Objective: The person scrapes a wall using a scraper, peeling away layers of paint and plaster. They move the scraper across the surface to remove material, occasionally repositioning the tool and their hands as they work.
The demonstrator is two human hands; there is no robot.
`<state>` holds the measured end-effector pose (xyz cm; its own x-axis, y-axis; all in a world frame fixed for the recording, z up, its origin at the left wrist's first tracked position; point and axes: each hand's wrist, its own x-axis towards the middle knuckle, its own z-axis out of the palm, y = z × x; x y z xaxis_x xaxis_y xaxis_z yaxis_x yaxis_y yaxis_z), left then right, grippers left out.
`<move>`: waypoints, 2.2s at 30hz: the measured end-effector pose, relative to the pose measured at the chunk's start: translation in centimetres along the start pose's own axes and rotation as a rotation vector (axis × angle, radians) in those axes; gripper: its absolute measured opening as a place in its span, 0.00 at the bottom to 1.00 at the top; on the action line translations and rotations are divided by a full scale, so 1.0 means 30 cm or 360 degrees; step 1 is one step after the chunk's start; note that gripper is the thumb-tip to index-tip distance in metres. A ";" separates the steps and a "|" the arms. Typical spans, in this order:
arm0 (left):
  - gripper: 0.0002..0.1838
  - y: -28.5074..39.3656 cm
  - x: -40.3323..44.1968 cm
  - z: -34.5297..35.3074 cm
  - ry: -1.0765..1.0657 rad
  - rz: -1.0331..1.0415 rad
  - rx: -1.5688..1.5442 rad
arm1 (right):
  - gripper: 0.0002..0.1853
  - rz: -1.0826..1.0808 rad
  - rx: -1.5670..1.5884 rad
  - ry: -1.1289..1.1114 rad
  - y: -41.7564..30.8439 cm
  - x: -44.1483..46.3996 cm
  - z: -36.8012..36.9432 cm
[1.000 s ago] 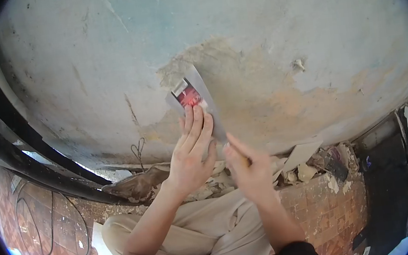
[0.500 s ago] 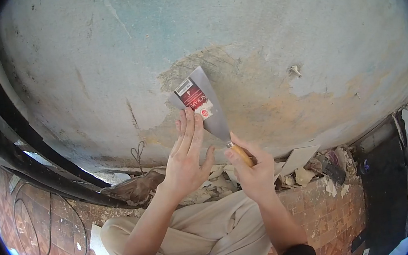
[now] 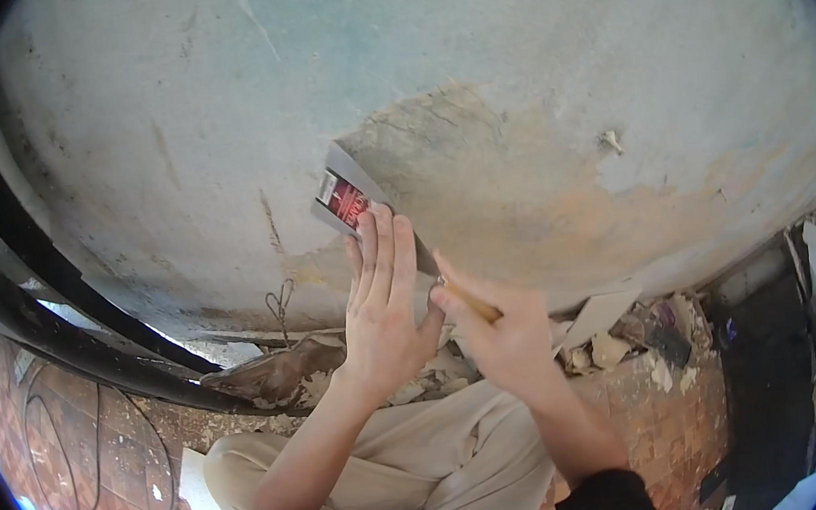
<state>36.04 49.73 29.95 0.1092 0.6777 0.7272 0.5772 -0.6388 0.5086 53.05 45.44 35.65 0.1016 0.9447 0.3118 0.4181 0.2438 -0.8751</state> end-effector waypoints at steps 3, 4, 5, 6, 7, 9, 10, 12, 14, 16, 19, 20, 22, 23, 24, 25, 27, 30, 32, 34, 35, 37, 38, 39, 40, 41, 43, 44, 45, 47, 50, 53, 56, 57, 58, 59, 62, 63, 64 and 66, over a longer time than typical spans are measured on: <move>0.40 0.001 0.003 -0.035 -0.0207 0.0056 0.0174 | 0.17 -0.0116 -0.0017 -0.0081 -0.027 0.028 0.041; 0.40 -0.001 0.015 -0.045 -0.0191 0.0061 0.0175 | 0.17 -0.0053 -0.0005 0.0013 -0.025 0.011 0.026; 0.40 0.003 0.024 -0.047 -0.0216 0.0098 0.0145 | 0.17 0.0017 -0.0003 0.0107 -0.030 0.006 0.017; 0.40 0.011 0.020 -0.041 -0.0255 0.0123 0.0102 | 0.17 0.0028 -0.0026 0.0106 -0.018 0.003 0.020; 0.40 0.012 0.011 -0.026 -0.0274 0.0101 0.0068 | 0.17 0.0011 -0.0046 0.0120 -0.015 -0.008 0.037; 0.40 -0.007 0.010 -0.008 -0.0292 0.0115 -0.0081 | 0.17 0.0017 -0.0052 0.0162 -0.005 -0.022 0.032; 0.40 0.002 -0.002 -0.019 -0.0316 0.0120 -0.0086 | 0.17 0.0084 -0.0059 0.0148 0.002 -0.024 0.007; 0.40 0.016 0.007 -0.029 -0.0320 0.0033 -0.0168 | 0.16 0.0097 -0.0078 0.0111 0.010 0.021 0.020; 0.40 0.006 -0.001 -0.027 -0.0294 0.0048 -0.0073 | 0.16 -0.0042 -0.0070 0.0152 0.028 0.021 0.058; 0.40 0.008 0.008 -0.029 -0.0264 0.0088 0.0055 | 0.16 0.0041 -0.0150 0.0118 0.002 0.024 0.003; 0.41 -0.006 0.033 -0.054 -0.0369 0.0087 0.0067 | 0.16 0.0033 -0.0161 0.0110 0.003 0.057 0.031; 0.41 -0.008 0.026 -0.037 -0.0308 0.0075 0.0063 | 0.16 -0.0017 -0.0160 0.0130 0.007 0.062 0.024; 0.41 -0.003 0.026 0.001 -0.0235 0.0051 0.0039 | 0.16 -0.0136 -0.0235 0.0077 0.002 0.069 -0.015; 0.41 -0.005 0.018 0.003 -0.0291 0.0088 0.0050 | 0.16 -0.0225 -0.0278 0.0038 0.002 0.055 -0.023; 0.41 -0.003 0.001 -0.003 -0.0354 0.0123 0.0064 | 0.16 -0.0196 -0.0274 0.0033 0.002 0.040 -0.027; 0.41 -0.008 0.005 -0.009 -0.0333 0.0125 0.0083 | 0.16 -0.0117 -0.0228 0.0038 -0.004 0.066 -0.028; 0.40 0.012 0.005 0.003 -0.0255 0.0018 0.0149 | 0.16 -0.0055 -0.0199 0.0048 -0.007 0.095 -0.032; 0.41 0.026 -0.012 0.014 -0.0223 -0.0008 0.0125 | 0.17 -0.0278 -0.0367 0.0022 0.008 0.093 -0.039; 0.42 0.035 -0.028 0.014 -0.0280 -0.0019 0.0078 | 0.17 0.0106 -0.0139 0.0008 -0.008 0.085 -0.077; 0.42 0.031 0.000 0.024 -0.0262 -0.0005 0.0035 | 0.16 -0.0268 -0.0208 0.0025 0.008 0.118 0.043; 0.43 0.039 0.001 0.030 0.0000 -0.0180 -0.0080 | 0.16 -0.0586 -0.0285 0.0042 0.014 0.119 0.091; 0.43 0.045 -0.026 0.005 0.0201 -0.0359 -0.0162 | 0.16 -0.0506 -0.0183 -0.0016 -0.031 0.124 0.150; 0.43 0.031 -0.019 -0.030 0.0070 -0.0308 0.0126 | 0.16 -0.0490 -0.0081 -0.0083 -0.063 0.140 0.188; 0.43 0.018 0.003 -0.060 -0.0034 -0.0250 0.0403 | 0.16 -0.0520 -0.0058 -0.0072 -0.081 0.138 0.183; 0.43 0.014 0.025 -0.084 -0.0009 -0.0229 0.0410 | 0.16 -0.0363 -0.0055 -0.0042 -0.081 0.120 0.140; 0.42 0.023 0.036 -0.097 -0.0018 -0.0189 0.0257 | 0.16 -0.0191 -0.0070 -0.0015 -0.070 0.095 0.099; 0.41 0.023 0.035 -0.092 -0.0040 -0.0181 0.0078 | 0.16 -0.0073 -0.0081 0.0080 -0.029 0.036 0.051; 0.41 0.015 0.045 -0.082 -0.0127 -0.0119 0.0102 | 0.17 0.0042 -0.0071 0.0182 -0.008 0.013 0.043; 0.40 0.011 0.043 -0.073 -0.0223 -0.0055 0.0125 | 0.17 0.0060 -0.0091 0.0183 0.019 -0.006 0.052; 0.39 -0.001 0.018 -0.046 -0.0249 -0.0080 0.0115 | 0.17 0.0079 -0.0030 0.0265 0.078 -0.029 0.081; 0.40 -0.008 0.017 -0.034 -0.0239 -0.0069 0.0126 | 0.17 0.0157 0.0077 0.0275 0.093 -0.025 0.122; 0.40 0.007 0.001 -0.033 -0.0216 -0.0065 0.0098 | 0.17 0.0215 0.0164 0.0184 0.057 -0.030 0.075; 0.38 0.010 0.030 -0.041 -0.0203 -0.0082 0.0096 | 0.16 0.0035 -0.0012 0.0209 0.120 -0.006 0.171; 0.38 0.011 0.040 -0.064 -0.0143 -0.0076 0.0177 | 0.16 0.0035 -0.0012 0.0216 0.128 -0.004 0.182; 0.37 0.010 0.040 -0.078 -0.0099 -0.0078 0.0263 | 0.16 0.0027 0.0065 0.0189 0.134 -0.010 0.198; 0.37 0.006 0.037 -0.083 -0.0123 -0.0082 0.0278 | 0.16 0.0023 0.0155 0.0160 0.138 -0.018 0.217; 0.39 -0.030 0.038 -0.103 -0.0240 0.0029 0.0341 | 0.17 0.0171 0.0308 0.0156 0.171 -0.073 0.187; 0.40 -0.034 0.025 -0.076 -0.0273 0.0037 0.0299 | 0.17 0.0237 0.0354 0.0160 0.179 -0.077 0.183; 0.40 -0.040 0.018 -0.053 -0.0302 0.0050 0.0247 | 0.17 0.0221 0.0351 0.0155 0.180 -0.069 0.210; 0.41 -0.033 0.002 -0.035 -0.0317 0.0028 0.0242 | 0.16 0.0429 0.0543 0.0223 0.182 -0.096 0.271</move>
<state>34.64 50.02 29.98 0.2689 0.7348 0.6227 0.6874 -0.5993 0.4104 47.70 45.82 26.96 0.2972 0.9512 0.0825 0.0412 0.0736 -0.9964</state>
